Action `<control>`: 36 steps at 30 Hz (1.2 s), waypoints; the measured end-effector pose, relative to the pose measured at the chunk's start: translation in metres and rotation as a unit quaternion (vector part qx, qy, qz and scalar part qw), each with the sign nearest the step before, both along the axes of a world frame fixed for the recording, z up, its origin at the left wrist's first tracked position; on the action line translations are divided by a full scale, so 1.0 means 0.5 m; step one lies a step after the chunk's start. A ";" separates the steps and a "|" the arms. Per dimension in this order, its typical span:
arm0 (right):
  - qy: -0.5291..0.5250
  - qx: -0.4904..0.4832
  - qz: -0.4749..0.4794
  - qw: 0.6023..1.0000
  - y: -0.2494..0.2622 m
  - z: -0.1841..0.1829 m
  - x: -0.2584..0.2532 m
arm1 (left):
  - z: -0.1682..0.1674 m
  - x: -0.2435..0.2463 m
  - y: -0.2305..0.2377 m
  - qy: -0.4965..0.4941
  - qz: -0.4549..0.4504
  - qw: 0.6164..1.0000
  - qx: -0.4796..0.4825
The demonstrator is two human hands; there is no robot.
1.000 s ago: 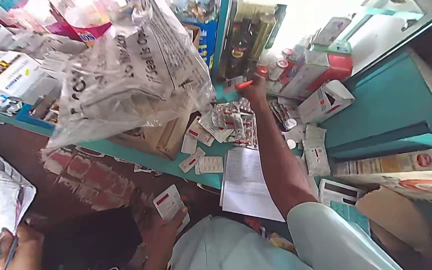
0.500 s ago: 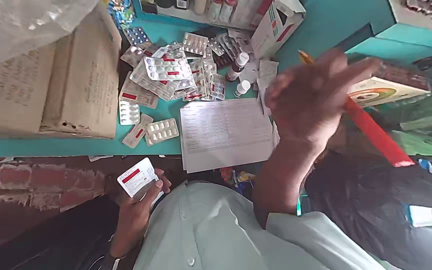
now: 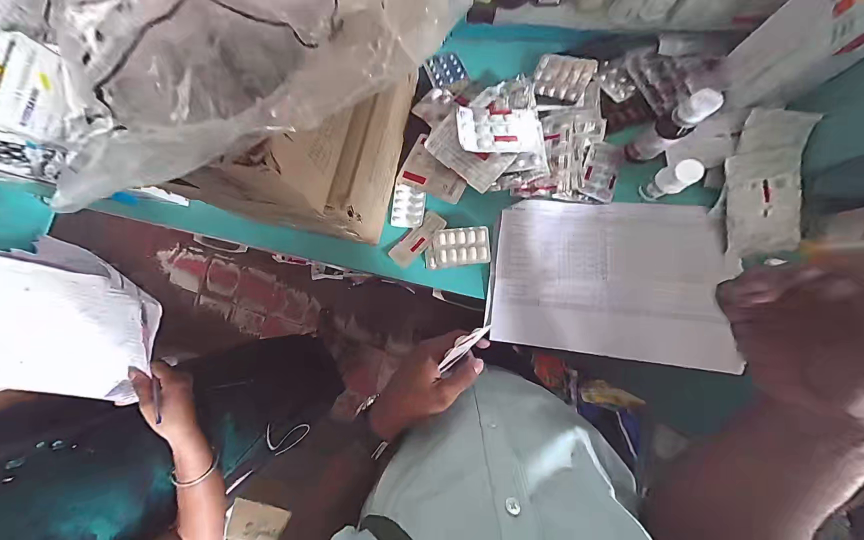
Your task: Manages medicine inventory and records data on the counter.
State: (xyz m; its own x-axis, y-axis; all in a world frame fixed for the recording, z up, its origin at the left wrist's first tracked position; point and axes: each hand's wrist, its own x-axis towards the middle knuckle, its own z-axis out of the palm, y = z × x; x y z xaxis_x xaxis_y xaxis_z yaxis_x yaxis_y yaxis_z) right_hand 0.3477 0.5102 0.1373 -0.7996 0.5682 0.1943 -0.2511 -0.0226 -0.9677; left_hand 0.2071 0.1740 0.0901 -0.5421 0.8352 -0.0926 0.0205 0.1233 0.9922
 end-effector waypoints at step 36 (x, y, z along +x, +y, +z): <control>-0.151 0.598 0.048 0.786 -0.194 -0.100 -0.468 | -0.037 -0.056 -0.076 0.009 0.330 0.936 0.124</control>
State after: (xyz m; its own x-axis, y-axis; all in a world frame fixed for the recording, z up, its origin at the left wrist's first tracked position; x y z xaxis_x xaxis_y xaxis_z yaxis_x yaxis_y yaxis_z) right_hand 0.1137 0.4131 0.0873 -0.9396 0.0581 0.3373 -0.0590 0.9433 -0.3267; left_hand 0.1791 0.1359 0.0717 -0.9467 0.3136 0.0737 0.0383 -0.1179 0.9923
